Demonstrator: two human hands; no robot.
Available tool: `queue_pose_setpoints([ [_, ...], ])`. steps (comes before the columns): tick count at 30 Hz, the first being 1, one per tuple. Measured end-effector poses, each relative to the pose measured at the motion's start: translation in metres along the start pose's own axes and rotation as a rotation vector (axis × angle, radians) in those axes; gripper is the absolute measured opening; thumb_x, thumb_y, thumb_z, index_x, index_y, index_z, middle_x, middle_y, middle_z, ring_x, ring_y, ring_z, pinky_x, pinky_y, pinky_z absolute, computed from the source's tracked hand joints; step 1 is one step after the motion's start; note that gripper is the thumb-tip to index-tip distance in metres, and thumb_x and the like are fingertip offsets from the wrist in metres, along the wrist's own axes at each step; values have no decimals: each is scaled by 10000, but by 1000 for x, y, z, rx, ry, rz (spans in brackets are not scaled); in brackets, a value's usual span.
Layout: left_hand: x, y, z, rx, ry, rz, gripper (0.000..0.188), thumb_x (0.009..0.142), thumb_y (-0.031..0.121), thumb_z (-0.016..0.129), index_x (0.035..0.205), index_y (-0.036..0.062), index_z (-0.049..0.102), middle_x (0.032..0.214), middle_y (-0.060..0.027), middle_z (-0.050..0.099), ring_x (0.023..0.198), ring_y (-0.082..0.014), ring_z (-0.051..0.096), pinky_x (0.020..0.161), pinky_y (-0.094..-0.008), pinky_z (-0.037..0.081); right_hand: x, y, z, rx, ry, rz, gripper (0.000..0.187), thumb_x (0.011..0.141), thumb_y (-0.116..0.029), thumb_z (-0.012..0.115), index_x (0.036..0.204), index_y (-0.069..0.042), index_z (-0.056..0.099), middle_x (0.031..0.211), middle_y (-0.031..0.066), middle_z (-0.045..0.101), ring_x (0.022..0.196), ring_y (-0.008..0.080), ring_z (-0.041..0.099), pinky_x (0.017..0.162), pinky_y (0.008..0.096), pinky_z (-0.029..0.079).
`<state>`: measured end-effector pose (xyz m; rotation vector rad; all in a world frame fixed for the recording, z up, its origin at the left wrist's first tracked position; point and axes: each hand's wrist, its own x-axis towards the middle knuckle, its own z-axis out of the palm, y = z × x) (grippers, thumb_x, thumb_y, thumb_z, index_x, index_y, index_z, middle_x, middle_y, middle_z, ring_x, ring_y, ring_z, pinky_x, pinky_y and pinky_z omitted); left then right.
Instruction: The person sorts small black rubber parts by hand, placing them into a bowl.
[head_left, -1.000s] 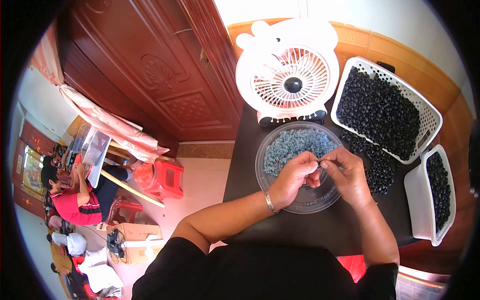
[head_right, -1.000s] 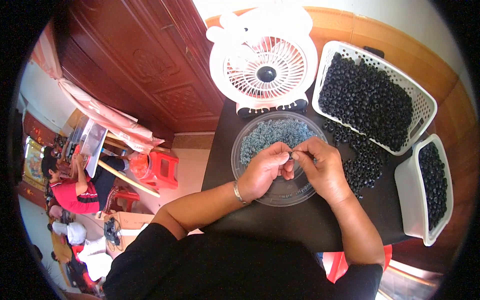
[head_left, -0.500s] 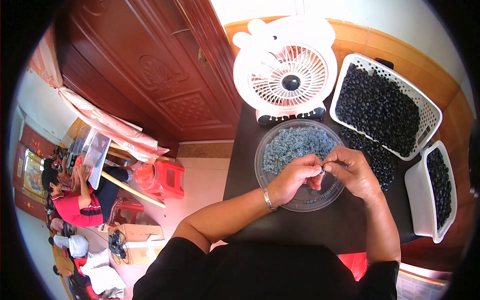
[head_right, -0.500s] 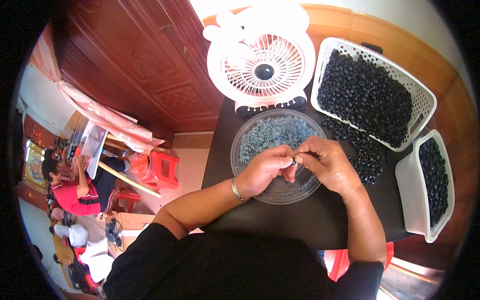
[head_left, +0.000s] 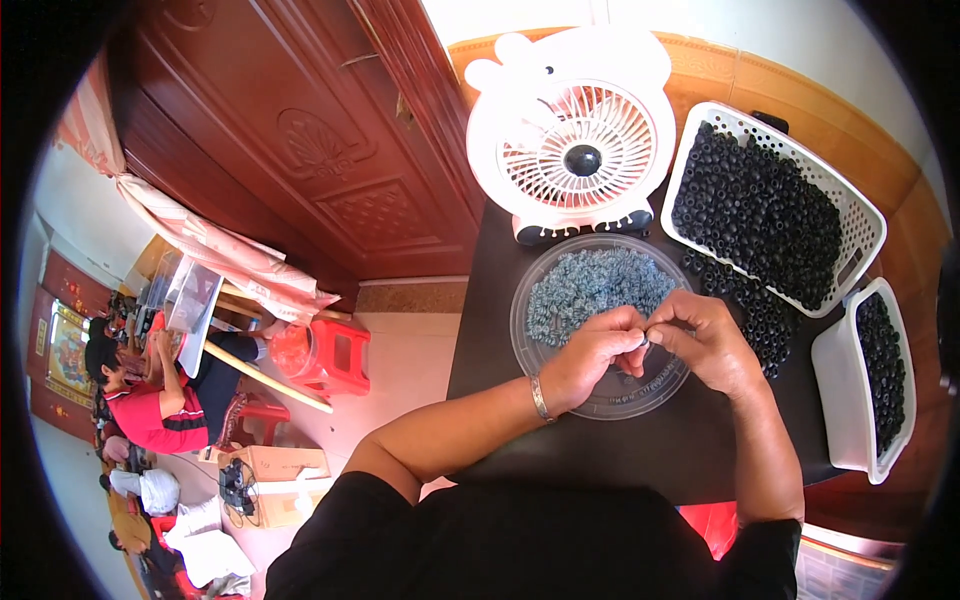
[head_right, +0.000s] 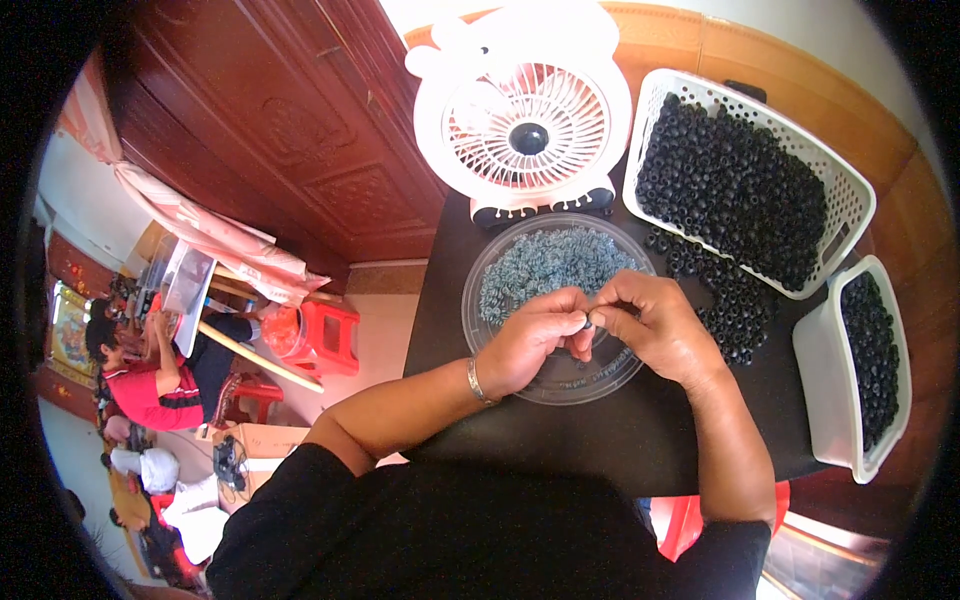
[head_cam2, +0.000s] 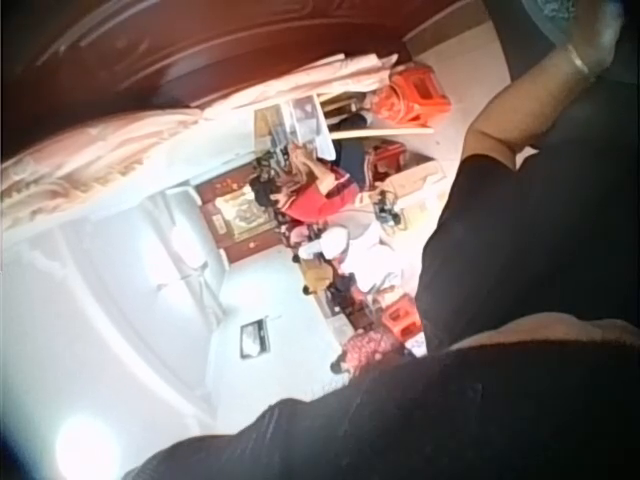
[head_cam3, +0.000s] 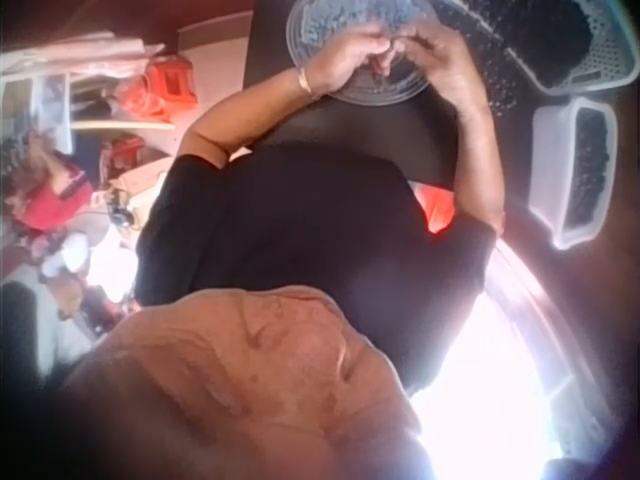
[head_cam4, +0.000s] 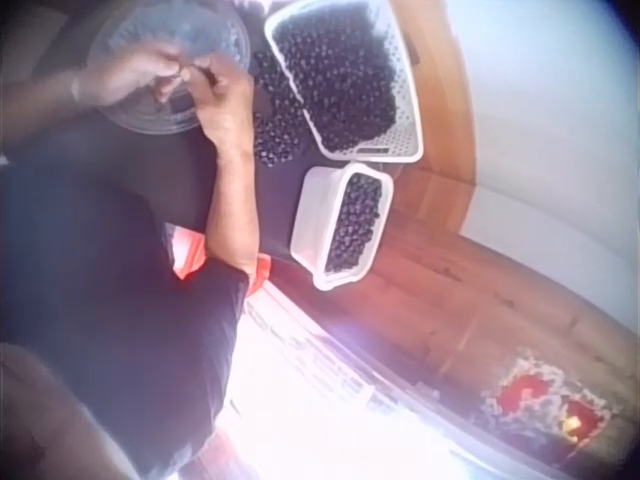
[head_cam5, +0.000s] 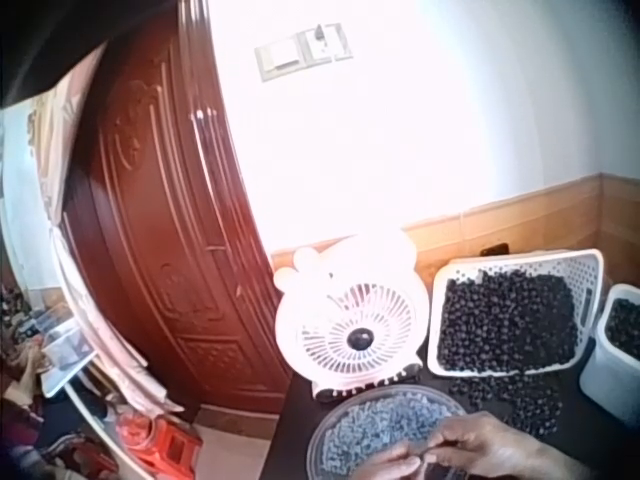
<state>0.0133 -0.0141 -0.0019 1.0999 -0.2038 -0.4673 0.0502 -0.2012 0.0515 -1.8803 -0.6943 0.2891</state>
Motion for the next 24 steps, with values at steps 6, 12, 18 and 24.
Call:
queue_pose_setpoints([
  [6,0,-2,3,-7,90,16,160,939,218,475,938,66,527,820,-23,546,743,-133,545,728,-286,454,2,15,6,353,77,147,82,823,-49,686,830,16,637,762,16,626,705,65,552,650,234,463],
  [12,-2,-2,-1,-79,165,56,151,934,203,484,944,59,527,844,-28,556,767,-142,559,742,-295,445,0,-2,31,34,265,-99,148,762,-47,729,861,6,632,764,69,627,680,128,607,644,267,491],
  [18,2,-3,5,-199,232,77,94,922,179,499,915,90,531,836,1,554,763,-96,539,704,-253,433,3,1,39,-328,392,-287,215,680,-35,738,848,-36,603,744,100,595,697,283,607,617,359,491],
  [24,0,-2,-2,-280,101,109,185,948,212,462,1011,56,536,921,-40,586,845,-134,564,772,-304,441,4,-5,34,-423,459,-421,234,657,-31,744,840,-48,599,769,89,613,713,284,609,631,363,491],
])
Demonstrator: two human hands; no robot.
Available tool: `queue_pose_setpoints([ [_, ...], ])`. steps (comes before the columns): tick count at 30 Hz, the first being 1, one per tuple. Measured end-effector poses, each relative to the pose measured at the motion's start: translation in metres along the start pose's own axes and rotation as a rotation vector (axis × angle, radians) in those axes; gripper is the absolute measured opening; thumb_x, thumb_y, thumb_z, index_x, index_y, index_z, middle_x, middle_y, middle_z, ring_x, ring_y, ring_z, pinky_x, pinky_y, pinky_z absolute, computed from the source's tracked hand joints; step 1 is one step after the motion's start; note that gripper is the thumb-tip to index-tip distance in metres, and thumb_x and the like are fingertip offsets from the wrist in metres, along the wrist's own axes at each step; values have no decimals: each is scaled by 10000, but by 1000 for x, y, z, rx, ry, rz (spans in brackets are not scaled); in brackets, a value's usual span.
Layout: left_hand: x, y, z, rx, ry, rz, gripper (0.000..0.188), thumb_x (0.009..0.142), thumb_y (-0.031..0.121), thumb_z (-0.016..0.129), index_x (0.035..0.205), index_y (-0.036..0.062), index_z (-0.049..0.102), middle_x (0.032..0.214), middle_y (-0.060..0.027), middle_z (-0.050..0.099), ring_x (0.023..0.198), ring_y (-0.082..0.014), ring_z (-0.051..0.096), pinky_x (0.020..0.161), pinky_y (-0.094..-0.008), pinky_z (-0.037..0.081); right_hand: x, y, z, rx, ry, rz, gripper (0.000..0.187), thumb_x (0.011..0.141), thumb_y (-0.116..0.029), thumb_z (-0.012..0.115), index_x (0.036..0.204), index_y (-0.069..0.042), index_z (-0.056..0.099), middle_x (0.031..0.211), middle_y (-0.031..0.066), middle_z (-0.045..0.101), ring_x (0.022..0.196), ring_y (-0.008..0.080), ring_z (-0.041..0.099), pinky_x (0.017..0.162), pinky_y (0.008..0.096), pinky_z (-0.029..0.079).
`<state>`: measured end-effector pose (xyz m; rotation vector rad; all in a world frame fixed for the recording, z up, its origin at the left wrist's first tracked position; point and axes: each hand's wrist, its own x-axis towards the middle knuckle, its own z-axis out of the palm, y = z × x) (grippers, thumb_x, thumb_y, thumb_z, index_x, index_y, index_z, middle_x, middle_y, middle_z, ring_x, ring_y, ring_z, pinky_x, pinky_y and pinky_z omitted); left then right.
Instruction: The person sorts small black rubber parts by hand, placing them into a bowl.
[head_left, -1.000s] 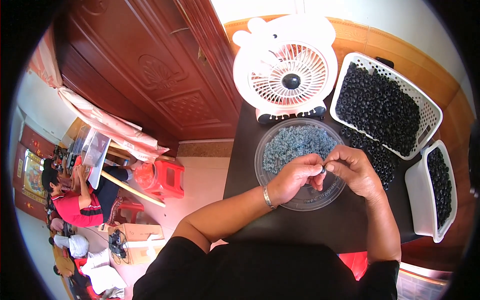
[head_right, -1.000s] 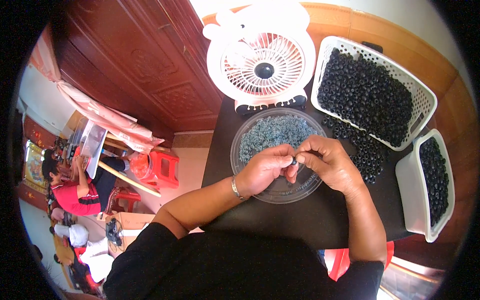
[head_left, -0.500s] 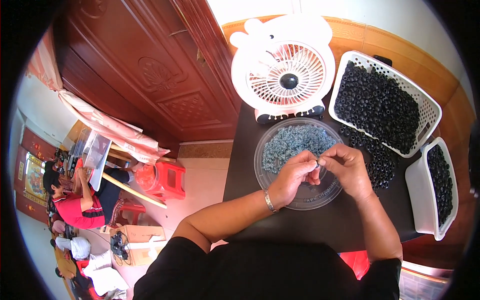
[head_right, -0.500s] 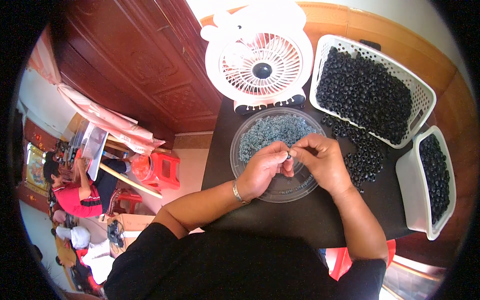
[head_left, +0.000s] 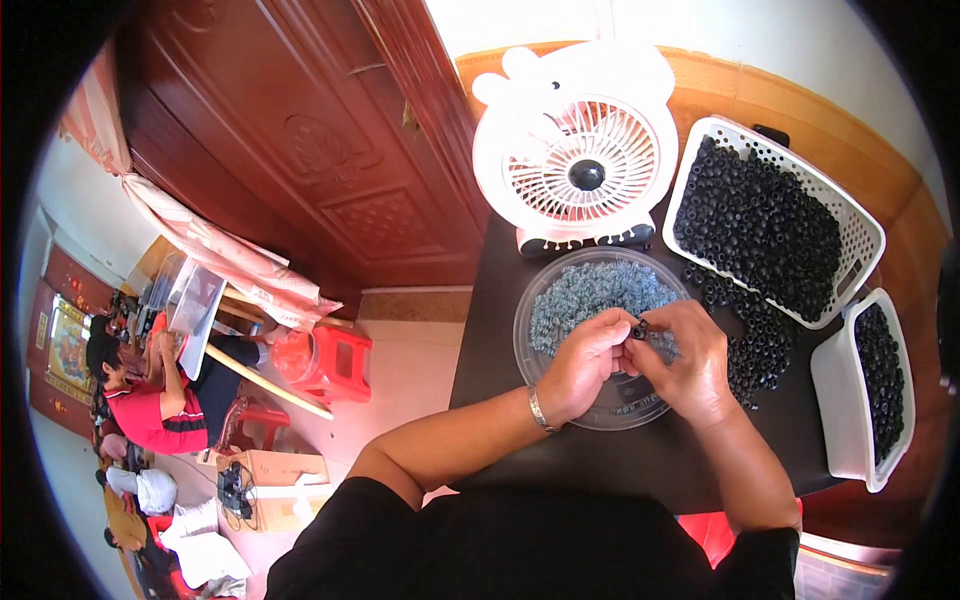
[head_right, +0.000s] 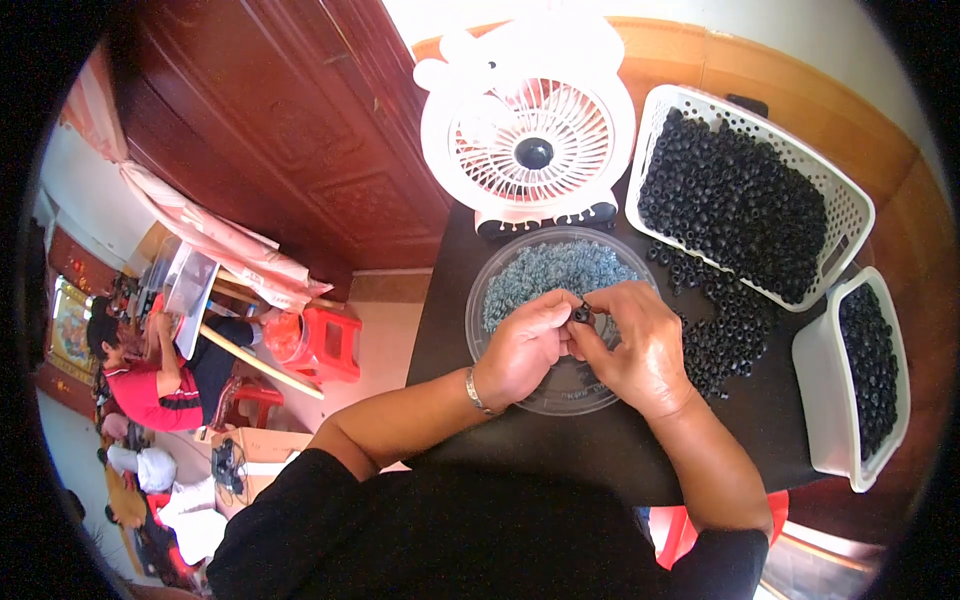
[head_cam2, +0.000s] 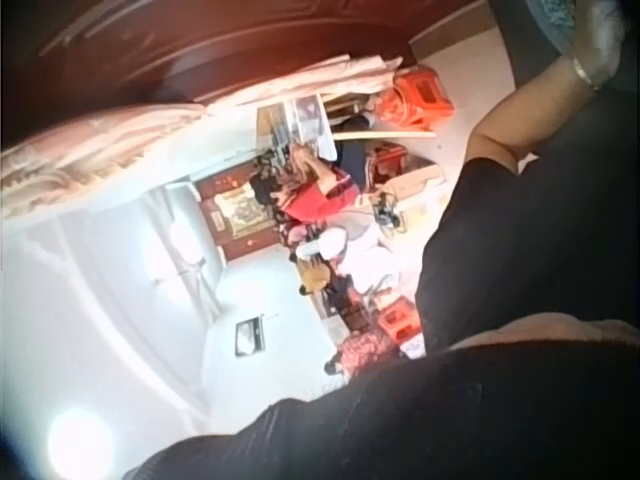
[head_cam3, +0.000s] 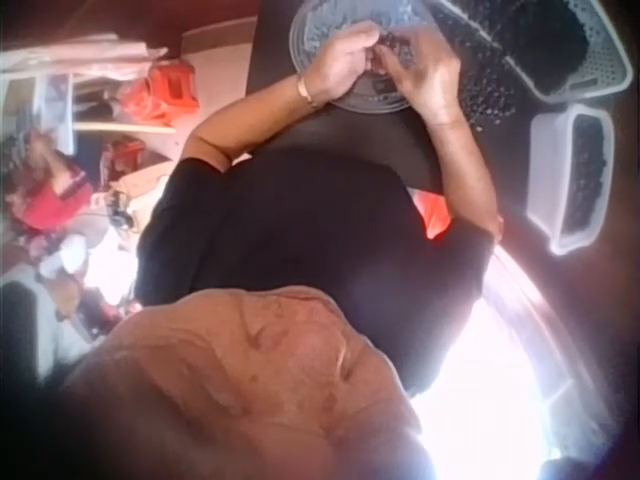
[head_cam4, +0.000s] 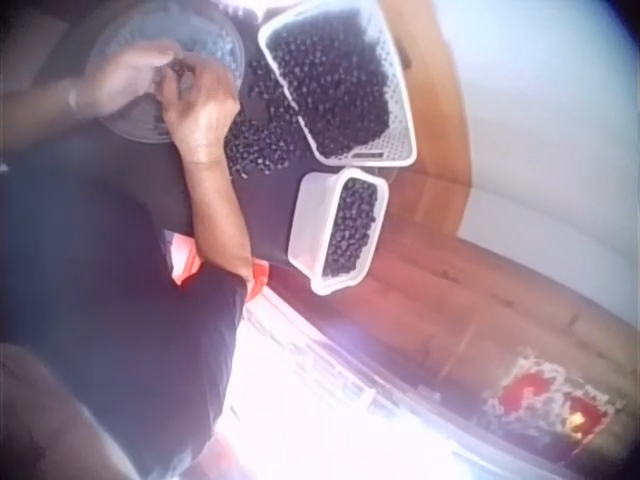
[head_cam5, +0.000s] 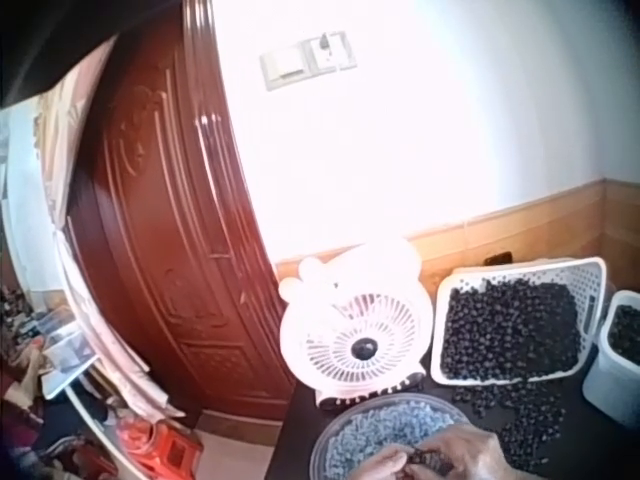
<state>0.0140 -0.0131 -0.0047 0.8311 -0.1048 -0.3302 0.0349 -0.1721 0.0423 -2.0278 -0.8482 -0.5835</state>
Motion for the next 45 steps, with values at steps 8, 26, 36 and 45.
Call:
queue_pose_setpoints([
  [8,-2,5,5,-7,-159,-22,237,959,225,440,1070,34,527,939,-57,617,836,-142,574,770,-301,429,-1,6,-6,100,-11,-9,312,633,-36,762,906,-46,612,839,99,645,773,294,620,686,366,504],
  [26,-4,1,18,-36,-47,10,195,970,226,423,988,61,526,886,-29,552,828,-121,543,744,-279,437,-3,3,-2,-38,-6,-136,267,685,-34,706,917,-40,574,849,119,613,781,317,584,685,402,487],
  [36,-6,10,7,134,16,-23,209,944,246,442,947,56,527,881,-70,584,778,-184,568,737,-315,435,15,2,-49,-287,68,-120,230,665,-86,733,852,-54,602,831,108,623,795,311,594,710,395,489],
  [45,-4,15,11,122,29,-38,159,928,217,491,891,70,538,841,-49,590,735,-159,585,688,-274,446,-20,45,-182,-852,421,394,199,776,-144,678,925,-18,635,898,142,639,851,306,613,776,379,477],
])
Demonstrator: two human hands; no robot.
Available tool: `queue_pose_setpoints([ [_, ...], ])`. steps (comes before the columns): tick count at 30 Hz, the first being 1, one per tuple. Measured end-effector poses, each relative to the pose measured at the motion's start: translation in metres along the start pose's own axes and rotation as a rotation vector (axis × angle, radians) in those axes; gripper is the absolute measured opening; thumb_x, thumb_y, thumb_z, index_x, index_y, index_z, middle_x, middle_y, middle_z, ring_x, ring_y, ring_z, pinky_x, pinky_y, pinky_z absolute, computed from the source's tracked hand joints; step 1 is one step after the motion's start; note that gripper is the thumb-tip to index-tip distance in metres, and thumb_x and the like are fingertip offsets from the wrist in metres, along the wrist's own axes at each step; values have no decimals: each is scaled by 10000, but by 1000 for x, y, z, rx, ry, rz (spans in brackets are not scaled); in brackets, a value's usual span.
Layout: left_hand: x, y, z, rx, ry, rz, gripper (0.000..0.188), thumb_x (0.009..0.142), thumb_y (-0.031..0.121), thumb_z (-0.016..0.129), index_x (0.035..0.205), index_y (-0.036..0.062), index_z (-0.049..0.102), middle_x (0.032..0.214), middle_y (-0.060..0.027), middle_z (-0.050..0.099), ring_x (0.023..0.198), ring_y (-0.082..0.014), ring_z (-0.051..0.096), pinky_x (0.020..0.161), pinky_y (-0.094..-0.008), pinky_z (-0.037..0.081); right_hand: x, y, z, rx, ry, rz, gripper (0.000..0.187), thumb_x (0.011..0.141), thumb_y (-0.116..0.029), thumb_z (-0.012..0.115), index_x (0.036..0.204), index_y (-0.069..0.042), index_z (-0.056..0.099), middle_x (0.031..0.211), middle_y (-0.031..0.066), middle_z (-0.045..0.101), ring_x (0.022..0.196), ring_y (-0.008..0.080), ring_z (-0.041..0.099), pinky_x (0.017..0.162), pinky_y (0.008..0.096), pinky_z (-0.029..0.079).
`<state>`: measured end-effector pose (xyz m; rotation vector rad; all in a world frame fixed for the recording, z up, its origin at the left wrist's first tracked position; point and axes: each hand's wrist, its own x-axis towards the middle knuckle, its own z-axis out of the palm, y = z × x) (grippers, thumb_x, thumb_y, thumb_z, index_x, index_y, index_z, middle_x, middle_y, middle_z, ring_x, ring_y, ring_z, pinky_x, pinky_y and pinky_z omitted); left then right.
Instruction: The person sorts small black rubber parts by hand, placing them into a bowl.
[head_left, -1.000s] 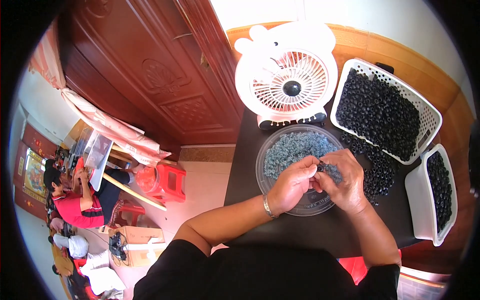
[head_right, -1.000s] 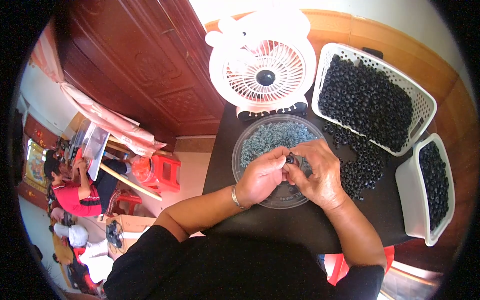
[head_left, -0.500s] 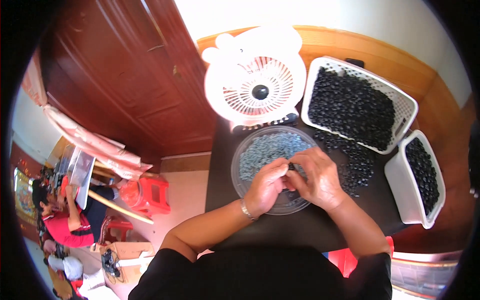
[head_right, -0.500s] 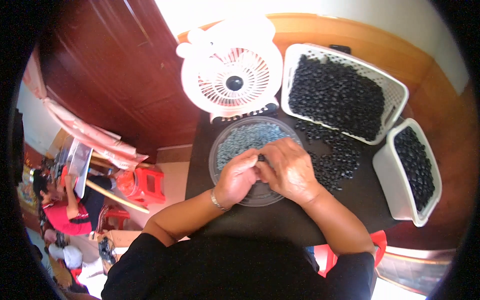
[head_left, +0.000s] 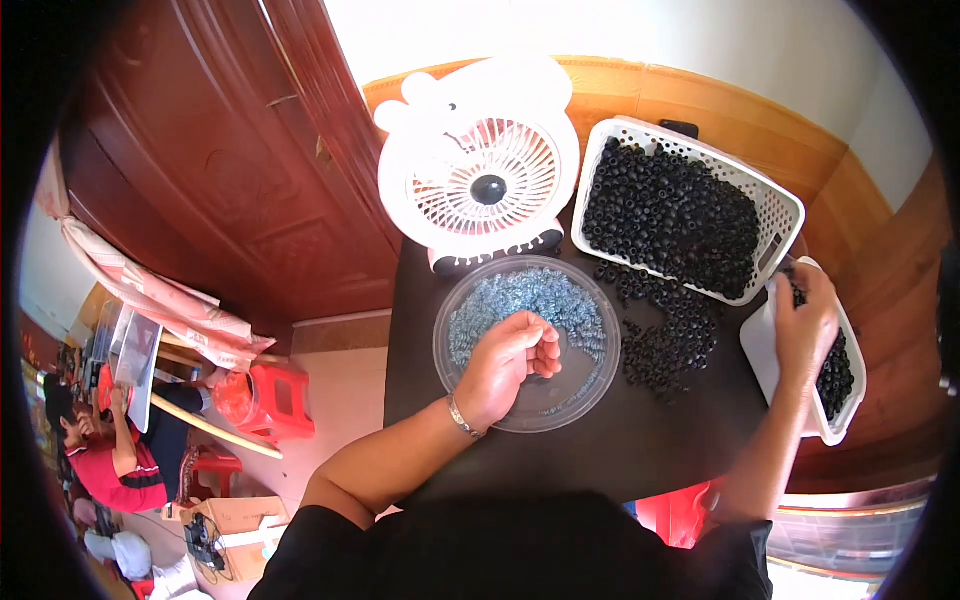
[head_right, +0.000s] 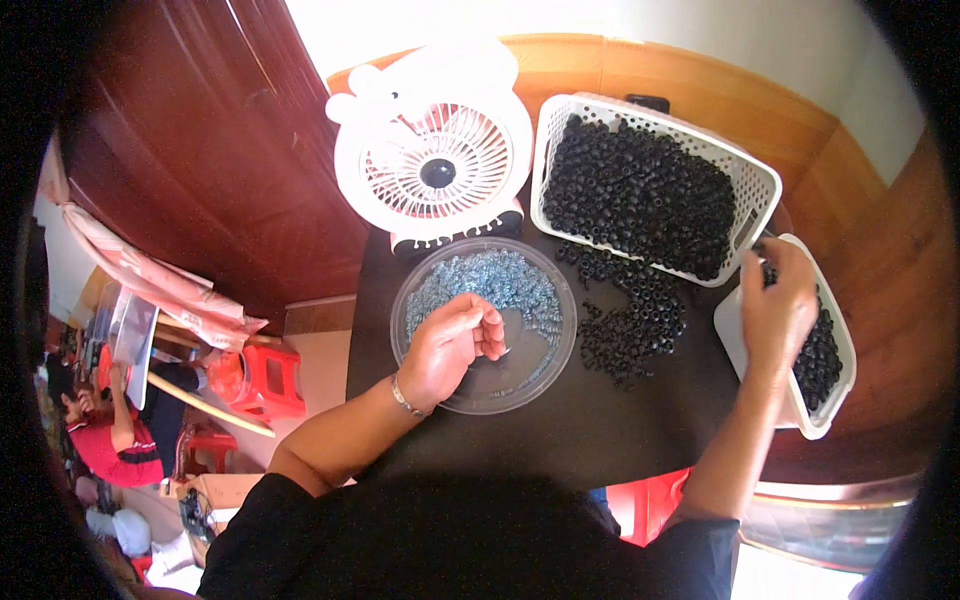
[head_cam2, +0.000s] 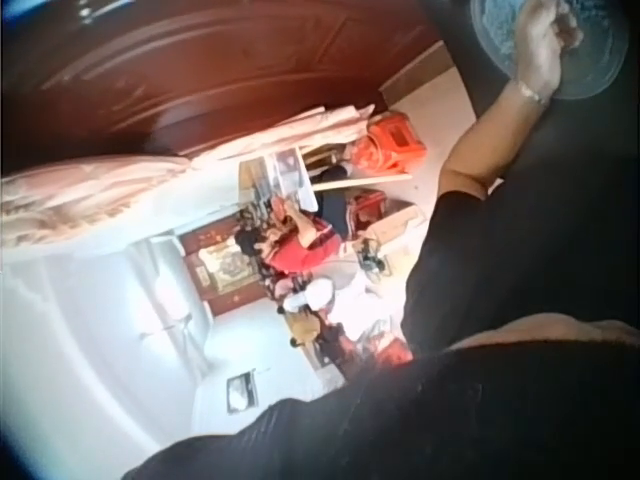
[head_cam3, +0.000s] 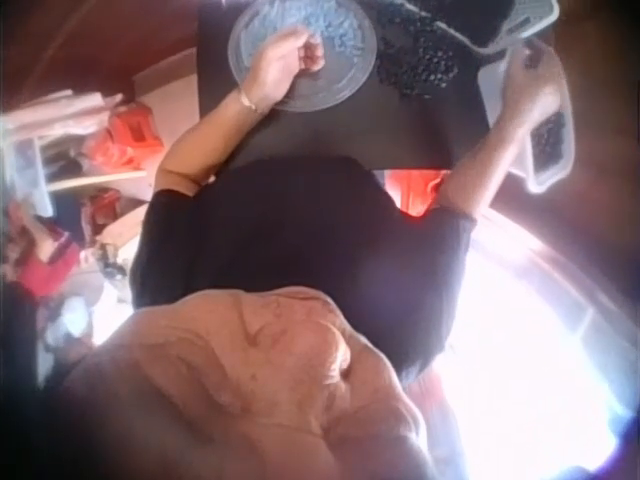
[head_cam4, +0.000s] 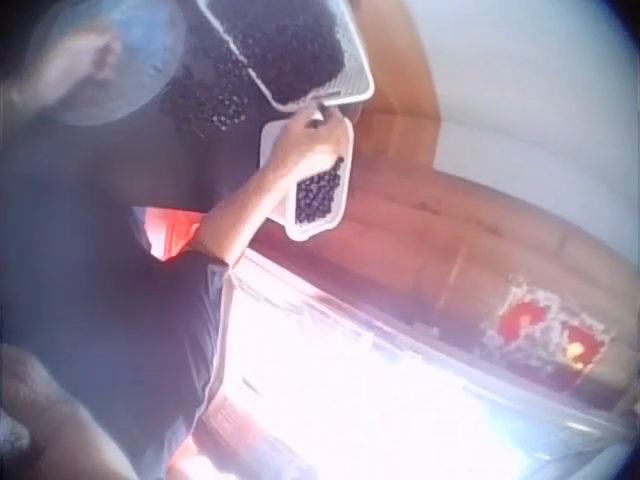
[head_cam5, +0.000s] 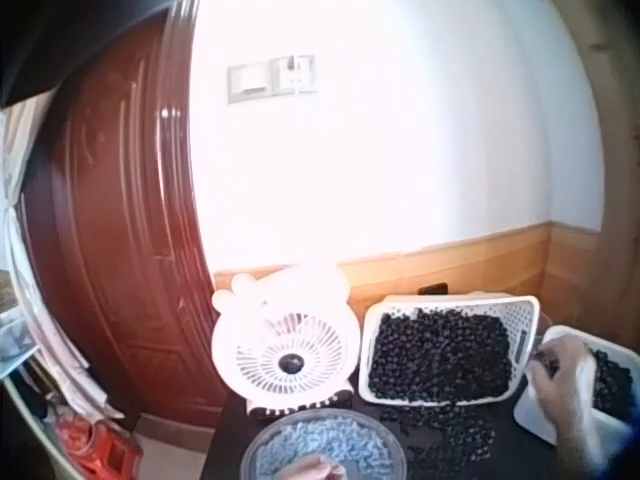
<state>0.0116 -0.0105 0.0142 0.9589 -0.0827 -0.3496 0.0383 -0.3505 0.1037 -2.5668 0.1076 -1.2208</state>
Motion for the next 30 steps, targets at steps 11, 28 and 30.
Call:
queue_pose_setpoints([
  [11,3,0,-6,31,-31,-12,179,946,221,457,920,61,533,857,-62,583,765,-186,577,706,-300,434,-7,11,6,8,-109,-12,205,801,-112,621,983,-20,630,974,143,625,935,310,594,835,388,458],
  [28,5,-3,-9,61,-11,-32,166,931,217,482,916,64,543,833,-57,598,731,-172,588,684,-290,439,-45,-43,109,72,-632,-371,140,704,-84,667,835,-36,649,851,126,622,885,315,583,793,408,485],
  [30,5,-3,-8,70,-14,-40,165,930,218,483,916,64,542,835,-54,597,731,-172,589,683,-289,436,-47,-43,113,58,-623,-366,147,689,-80,679,824,-33,643,833,125,617,874,314,583,779,413,485],
])
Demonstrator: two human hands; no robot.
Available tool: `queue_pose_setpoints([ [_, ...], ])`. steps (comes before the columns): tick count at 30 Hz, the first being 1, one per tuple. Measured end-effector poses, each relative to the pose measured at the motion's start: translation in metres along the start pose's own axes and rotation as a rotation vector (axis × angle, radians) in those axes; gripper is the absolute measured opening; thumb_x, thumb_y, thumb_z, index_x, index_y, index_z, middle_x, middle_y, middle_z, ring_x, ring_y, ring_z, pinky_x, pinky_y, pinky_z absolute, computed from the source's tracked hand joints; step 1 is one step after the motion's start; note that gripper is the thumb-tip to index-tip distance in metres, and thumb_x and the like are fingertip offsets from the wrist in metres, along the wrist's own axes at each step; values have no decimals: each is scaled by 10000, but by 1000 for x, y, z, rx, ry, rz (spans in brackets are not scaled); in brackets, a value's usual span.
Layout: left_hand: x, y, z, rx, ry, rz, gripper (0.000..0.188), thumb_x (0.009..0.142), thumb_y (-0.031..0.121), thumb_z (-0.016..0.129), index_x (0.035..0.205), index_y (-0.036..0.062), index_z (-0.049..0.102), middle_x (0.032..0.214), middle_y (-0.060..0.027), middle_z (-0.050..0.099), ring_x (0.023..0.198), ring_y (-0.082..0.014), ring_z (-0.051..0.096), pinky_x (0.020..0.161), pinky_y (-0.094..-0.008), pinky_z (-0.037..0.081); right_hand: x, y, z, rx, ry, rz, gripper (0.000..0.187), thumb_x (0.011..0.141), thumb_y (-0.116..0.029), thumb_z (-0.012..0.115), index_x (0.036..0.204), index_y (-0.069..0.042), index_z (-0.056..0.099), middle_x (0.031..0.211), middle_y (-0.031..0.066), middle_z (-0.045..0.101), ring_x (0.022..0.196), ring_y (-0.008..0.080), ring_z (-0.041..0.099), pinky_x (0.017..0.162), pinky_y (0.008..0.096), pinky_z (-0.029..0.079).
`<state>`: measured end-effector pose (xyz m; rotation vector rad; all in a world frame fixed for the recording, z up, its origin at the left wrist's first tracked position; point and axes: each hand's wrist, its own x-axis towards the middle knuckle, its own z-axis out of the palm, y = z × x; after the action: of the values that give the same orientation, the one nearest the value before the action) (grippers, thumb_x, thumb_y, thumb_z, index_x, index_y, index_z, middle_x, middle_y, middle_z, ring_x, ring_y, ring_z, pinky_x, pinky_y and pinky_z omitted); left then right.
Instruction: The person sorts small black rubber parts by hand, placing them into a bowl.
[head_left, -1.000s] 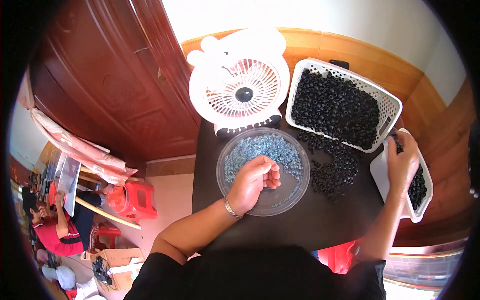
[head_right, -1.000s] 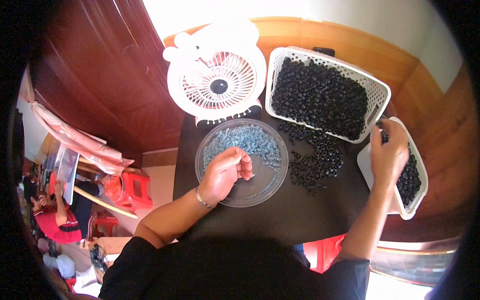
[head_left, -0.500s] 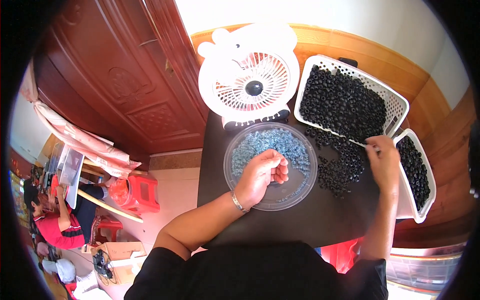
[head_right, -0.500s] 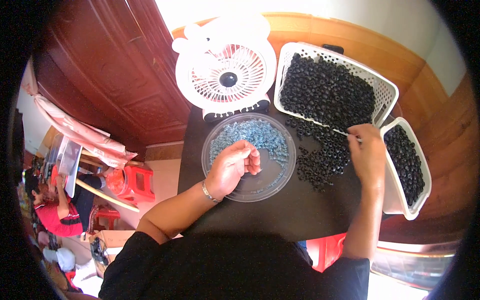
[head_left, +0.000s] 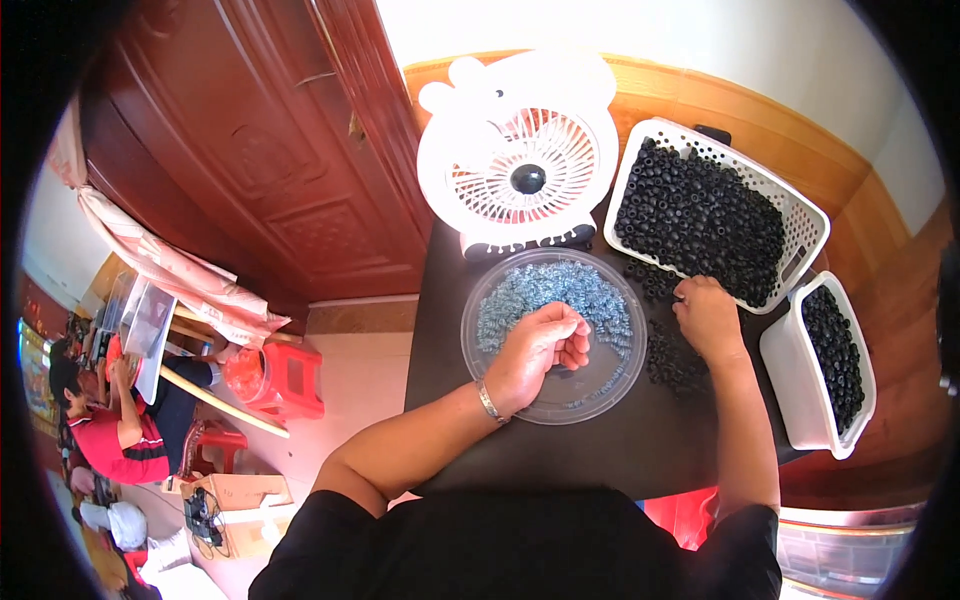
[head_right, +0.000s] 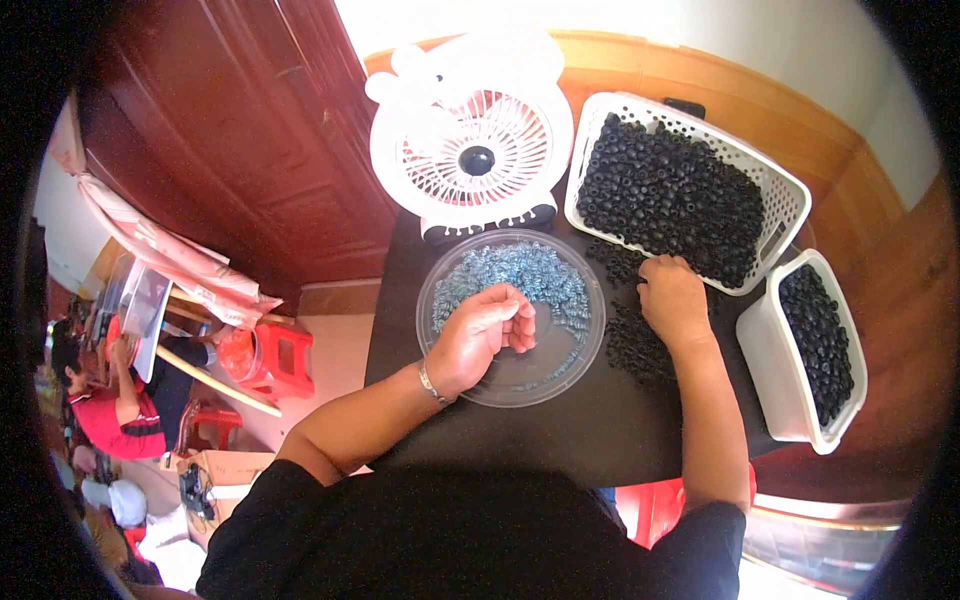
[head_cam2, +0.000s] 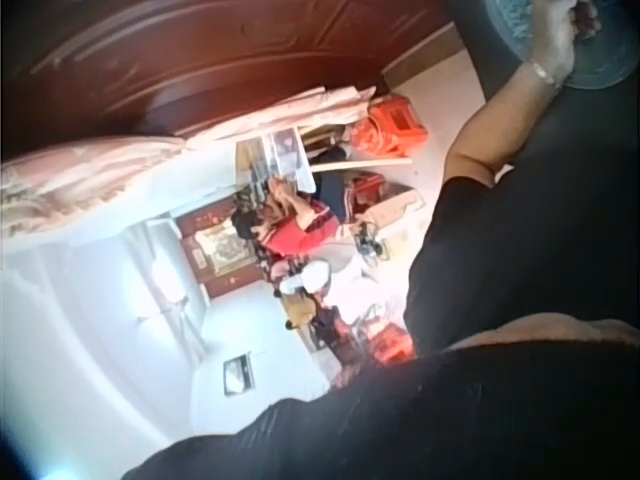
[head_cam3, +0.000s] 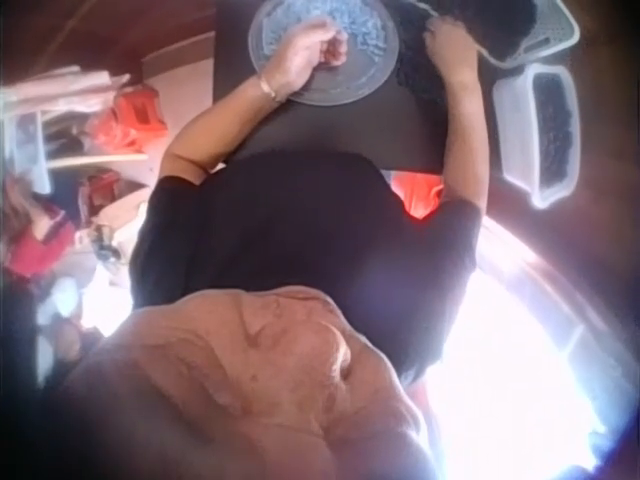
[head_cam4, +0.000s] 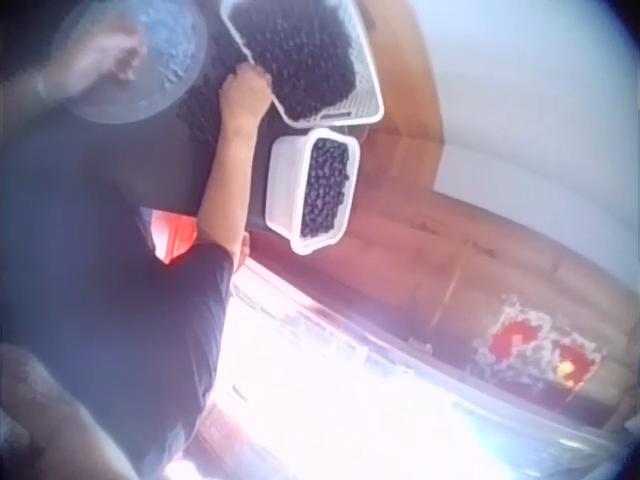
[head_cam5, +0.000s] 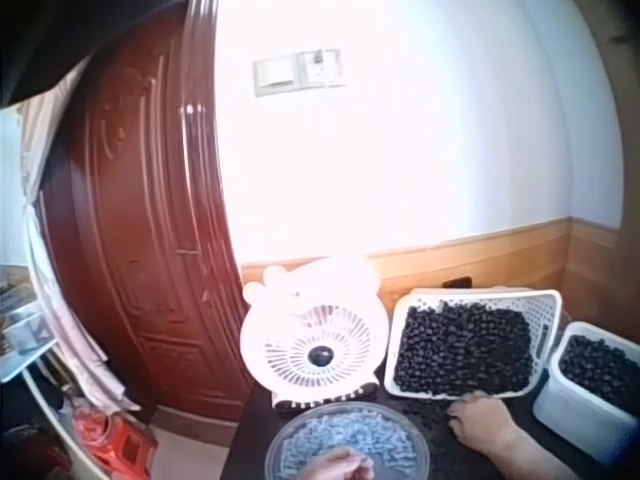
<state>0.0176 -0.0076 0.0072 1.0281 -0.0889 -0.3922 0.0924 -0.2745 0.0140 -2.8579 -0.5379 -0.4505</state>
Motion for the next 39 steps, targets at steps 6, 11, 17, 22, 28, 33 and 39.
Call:
queue_pose_setpoints([
  [6,2,-2,-3,35,-19,-32,172,930,227,485,919,67,545,844,-48,596,731,-150,588,682,-268,449,-2,-26,-21,208,-30,2,142,686,-52,663,823,-34,635,829,128,619,835,303,592,751,391,491],
  [11,1,-4,2,116,-28,-41,213,942,266,477,977,64,539,872,-44,592,760,-135,584,687,-259,454,-5,-85,-48,627,38,-224,208,622,8,702,801,-21,599,794,110,600,791,300,586,701,374,482],
  [17,1,-5,3,88,-71,-12,215,965,266,447,1019,66,507,880,-33,581,806,-121,572,727,-258,448,0,-113,-50,677,33,-383,253,607,25,716,815,-51,593,797,85,595,797,300,584,694,376,482],
  [22,2,-5,3,133,-85,39,174,950,231,467,999,69,509,866,-28,578,790,-110,570,712,-251,449,1,-114,-44,720,36,-349,266,604,29,723,823,-52,595,796,83,594,803,294,588,694,366,483],
  [28,3,-4,-1,-45,-106,28,188,930,208,483,1023,47,511,910,-46,586,803,-139,576,751,-277,453,2,-113,-37,816,117,-336,307,594,22,747,857,-50,606,848,92,618,823,282,601,727,354,489],
  [33,4,-6,-5,-141,-166,29,215,929,212,480,1044,34,514,950,-55,583,817,-157,582,752,-292,452,1,-109,-32,817,169,-292,337,573,5,770,862,-50,607,872,99,621,822,288,601,738,356,490],
  [39,3,-3,4,-168,-84,21,170,916,191,474,987,49,534,852,-43,610,776,-129,589,704,-253,452,0,-114,-30,697,154,-341,314,591,-17,765,864,-52,613,879,99,613,845,297,593,740,370,492],
])
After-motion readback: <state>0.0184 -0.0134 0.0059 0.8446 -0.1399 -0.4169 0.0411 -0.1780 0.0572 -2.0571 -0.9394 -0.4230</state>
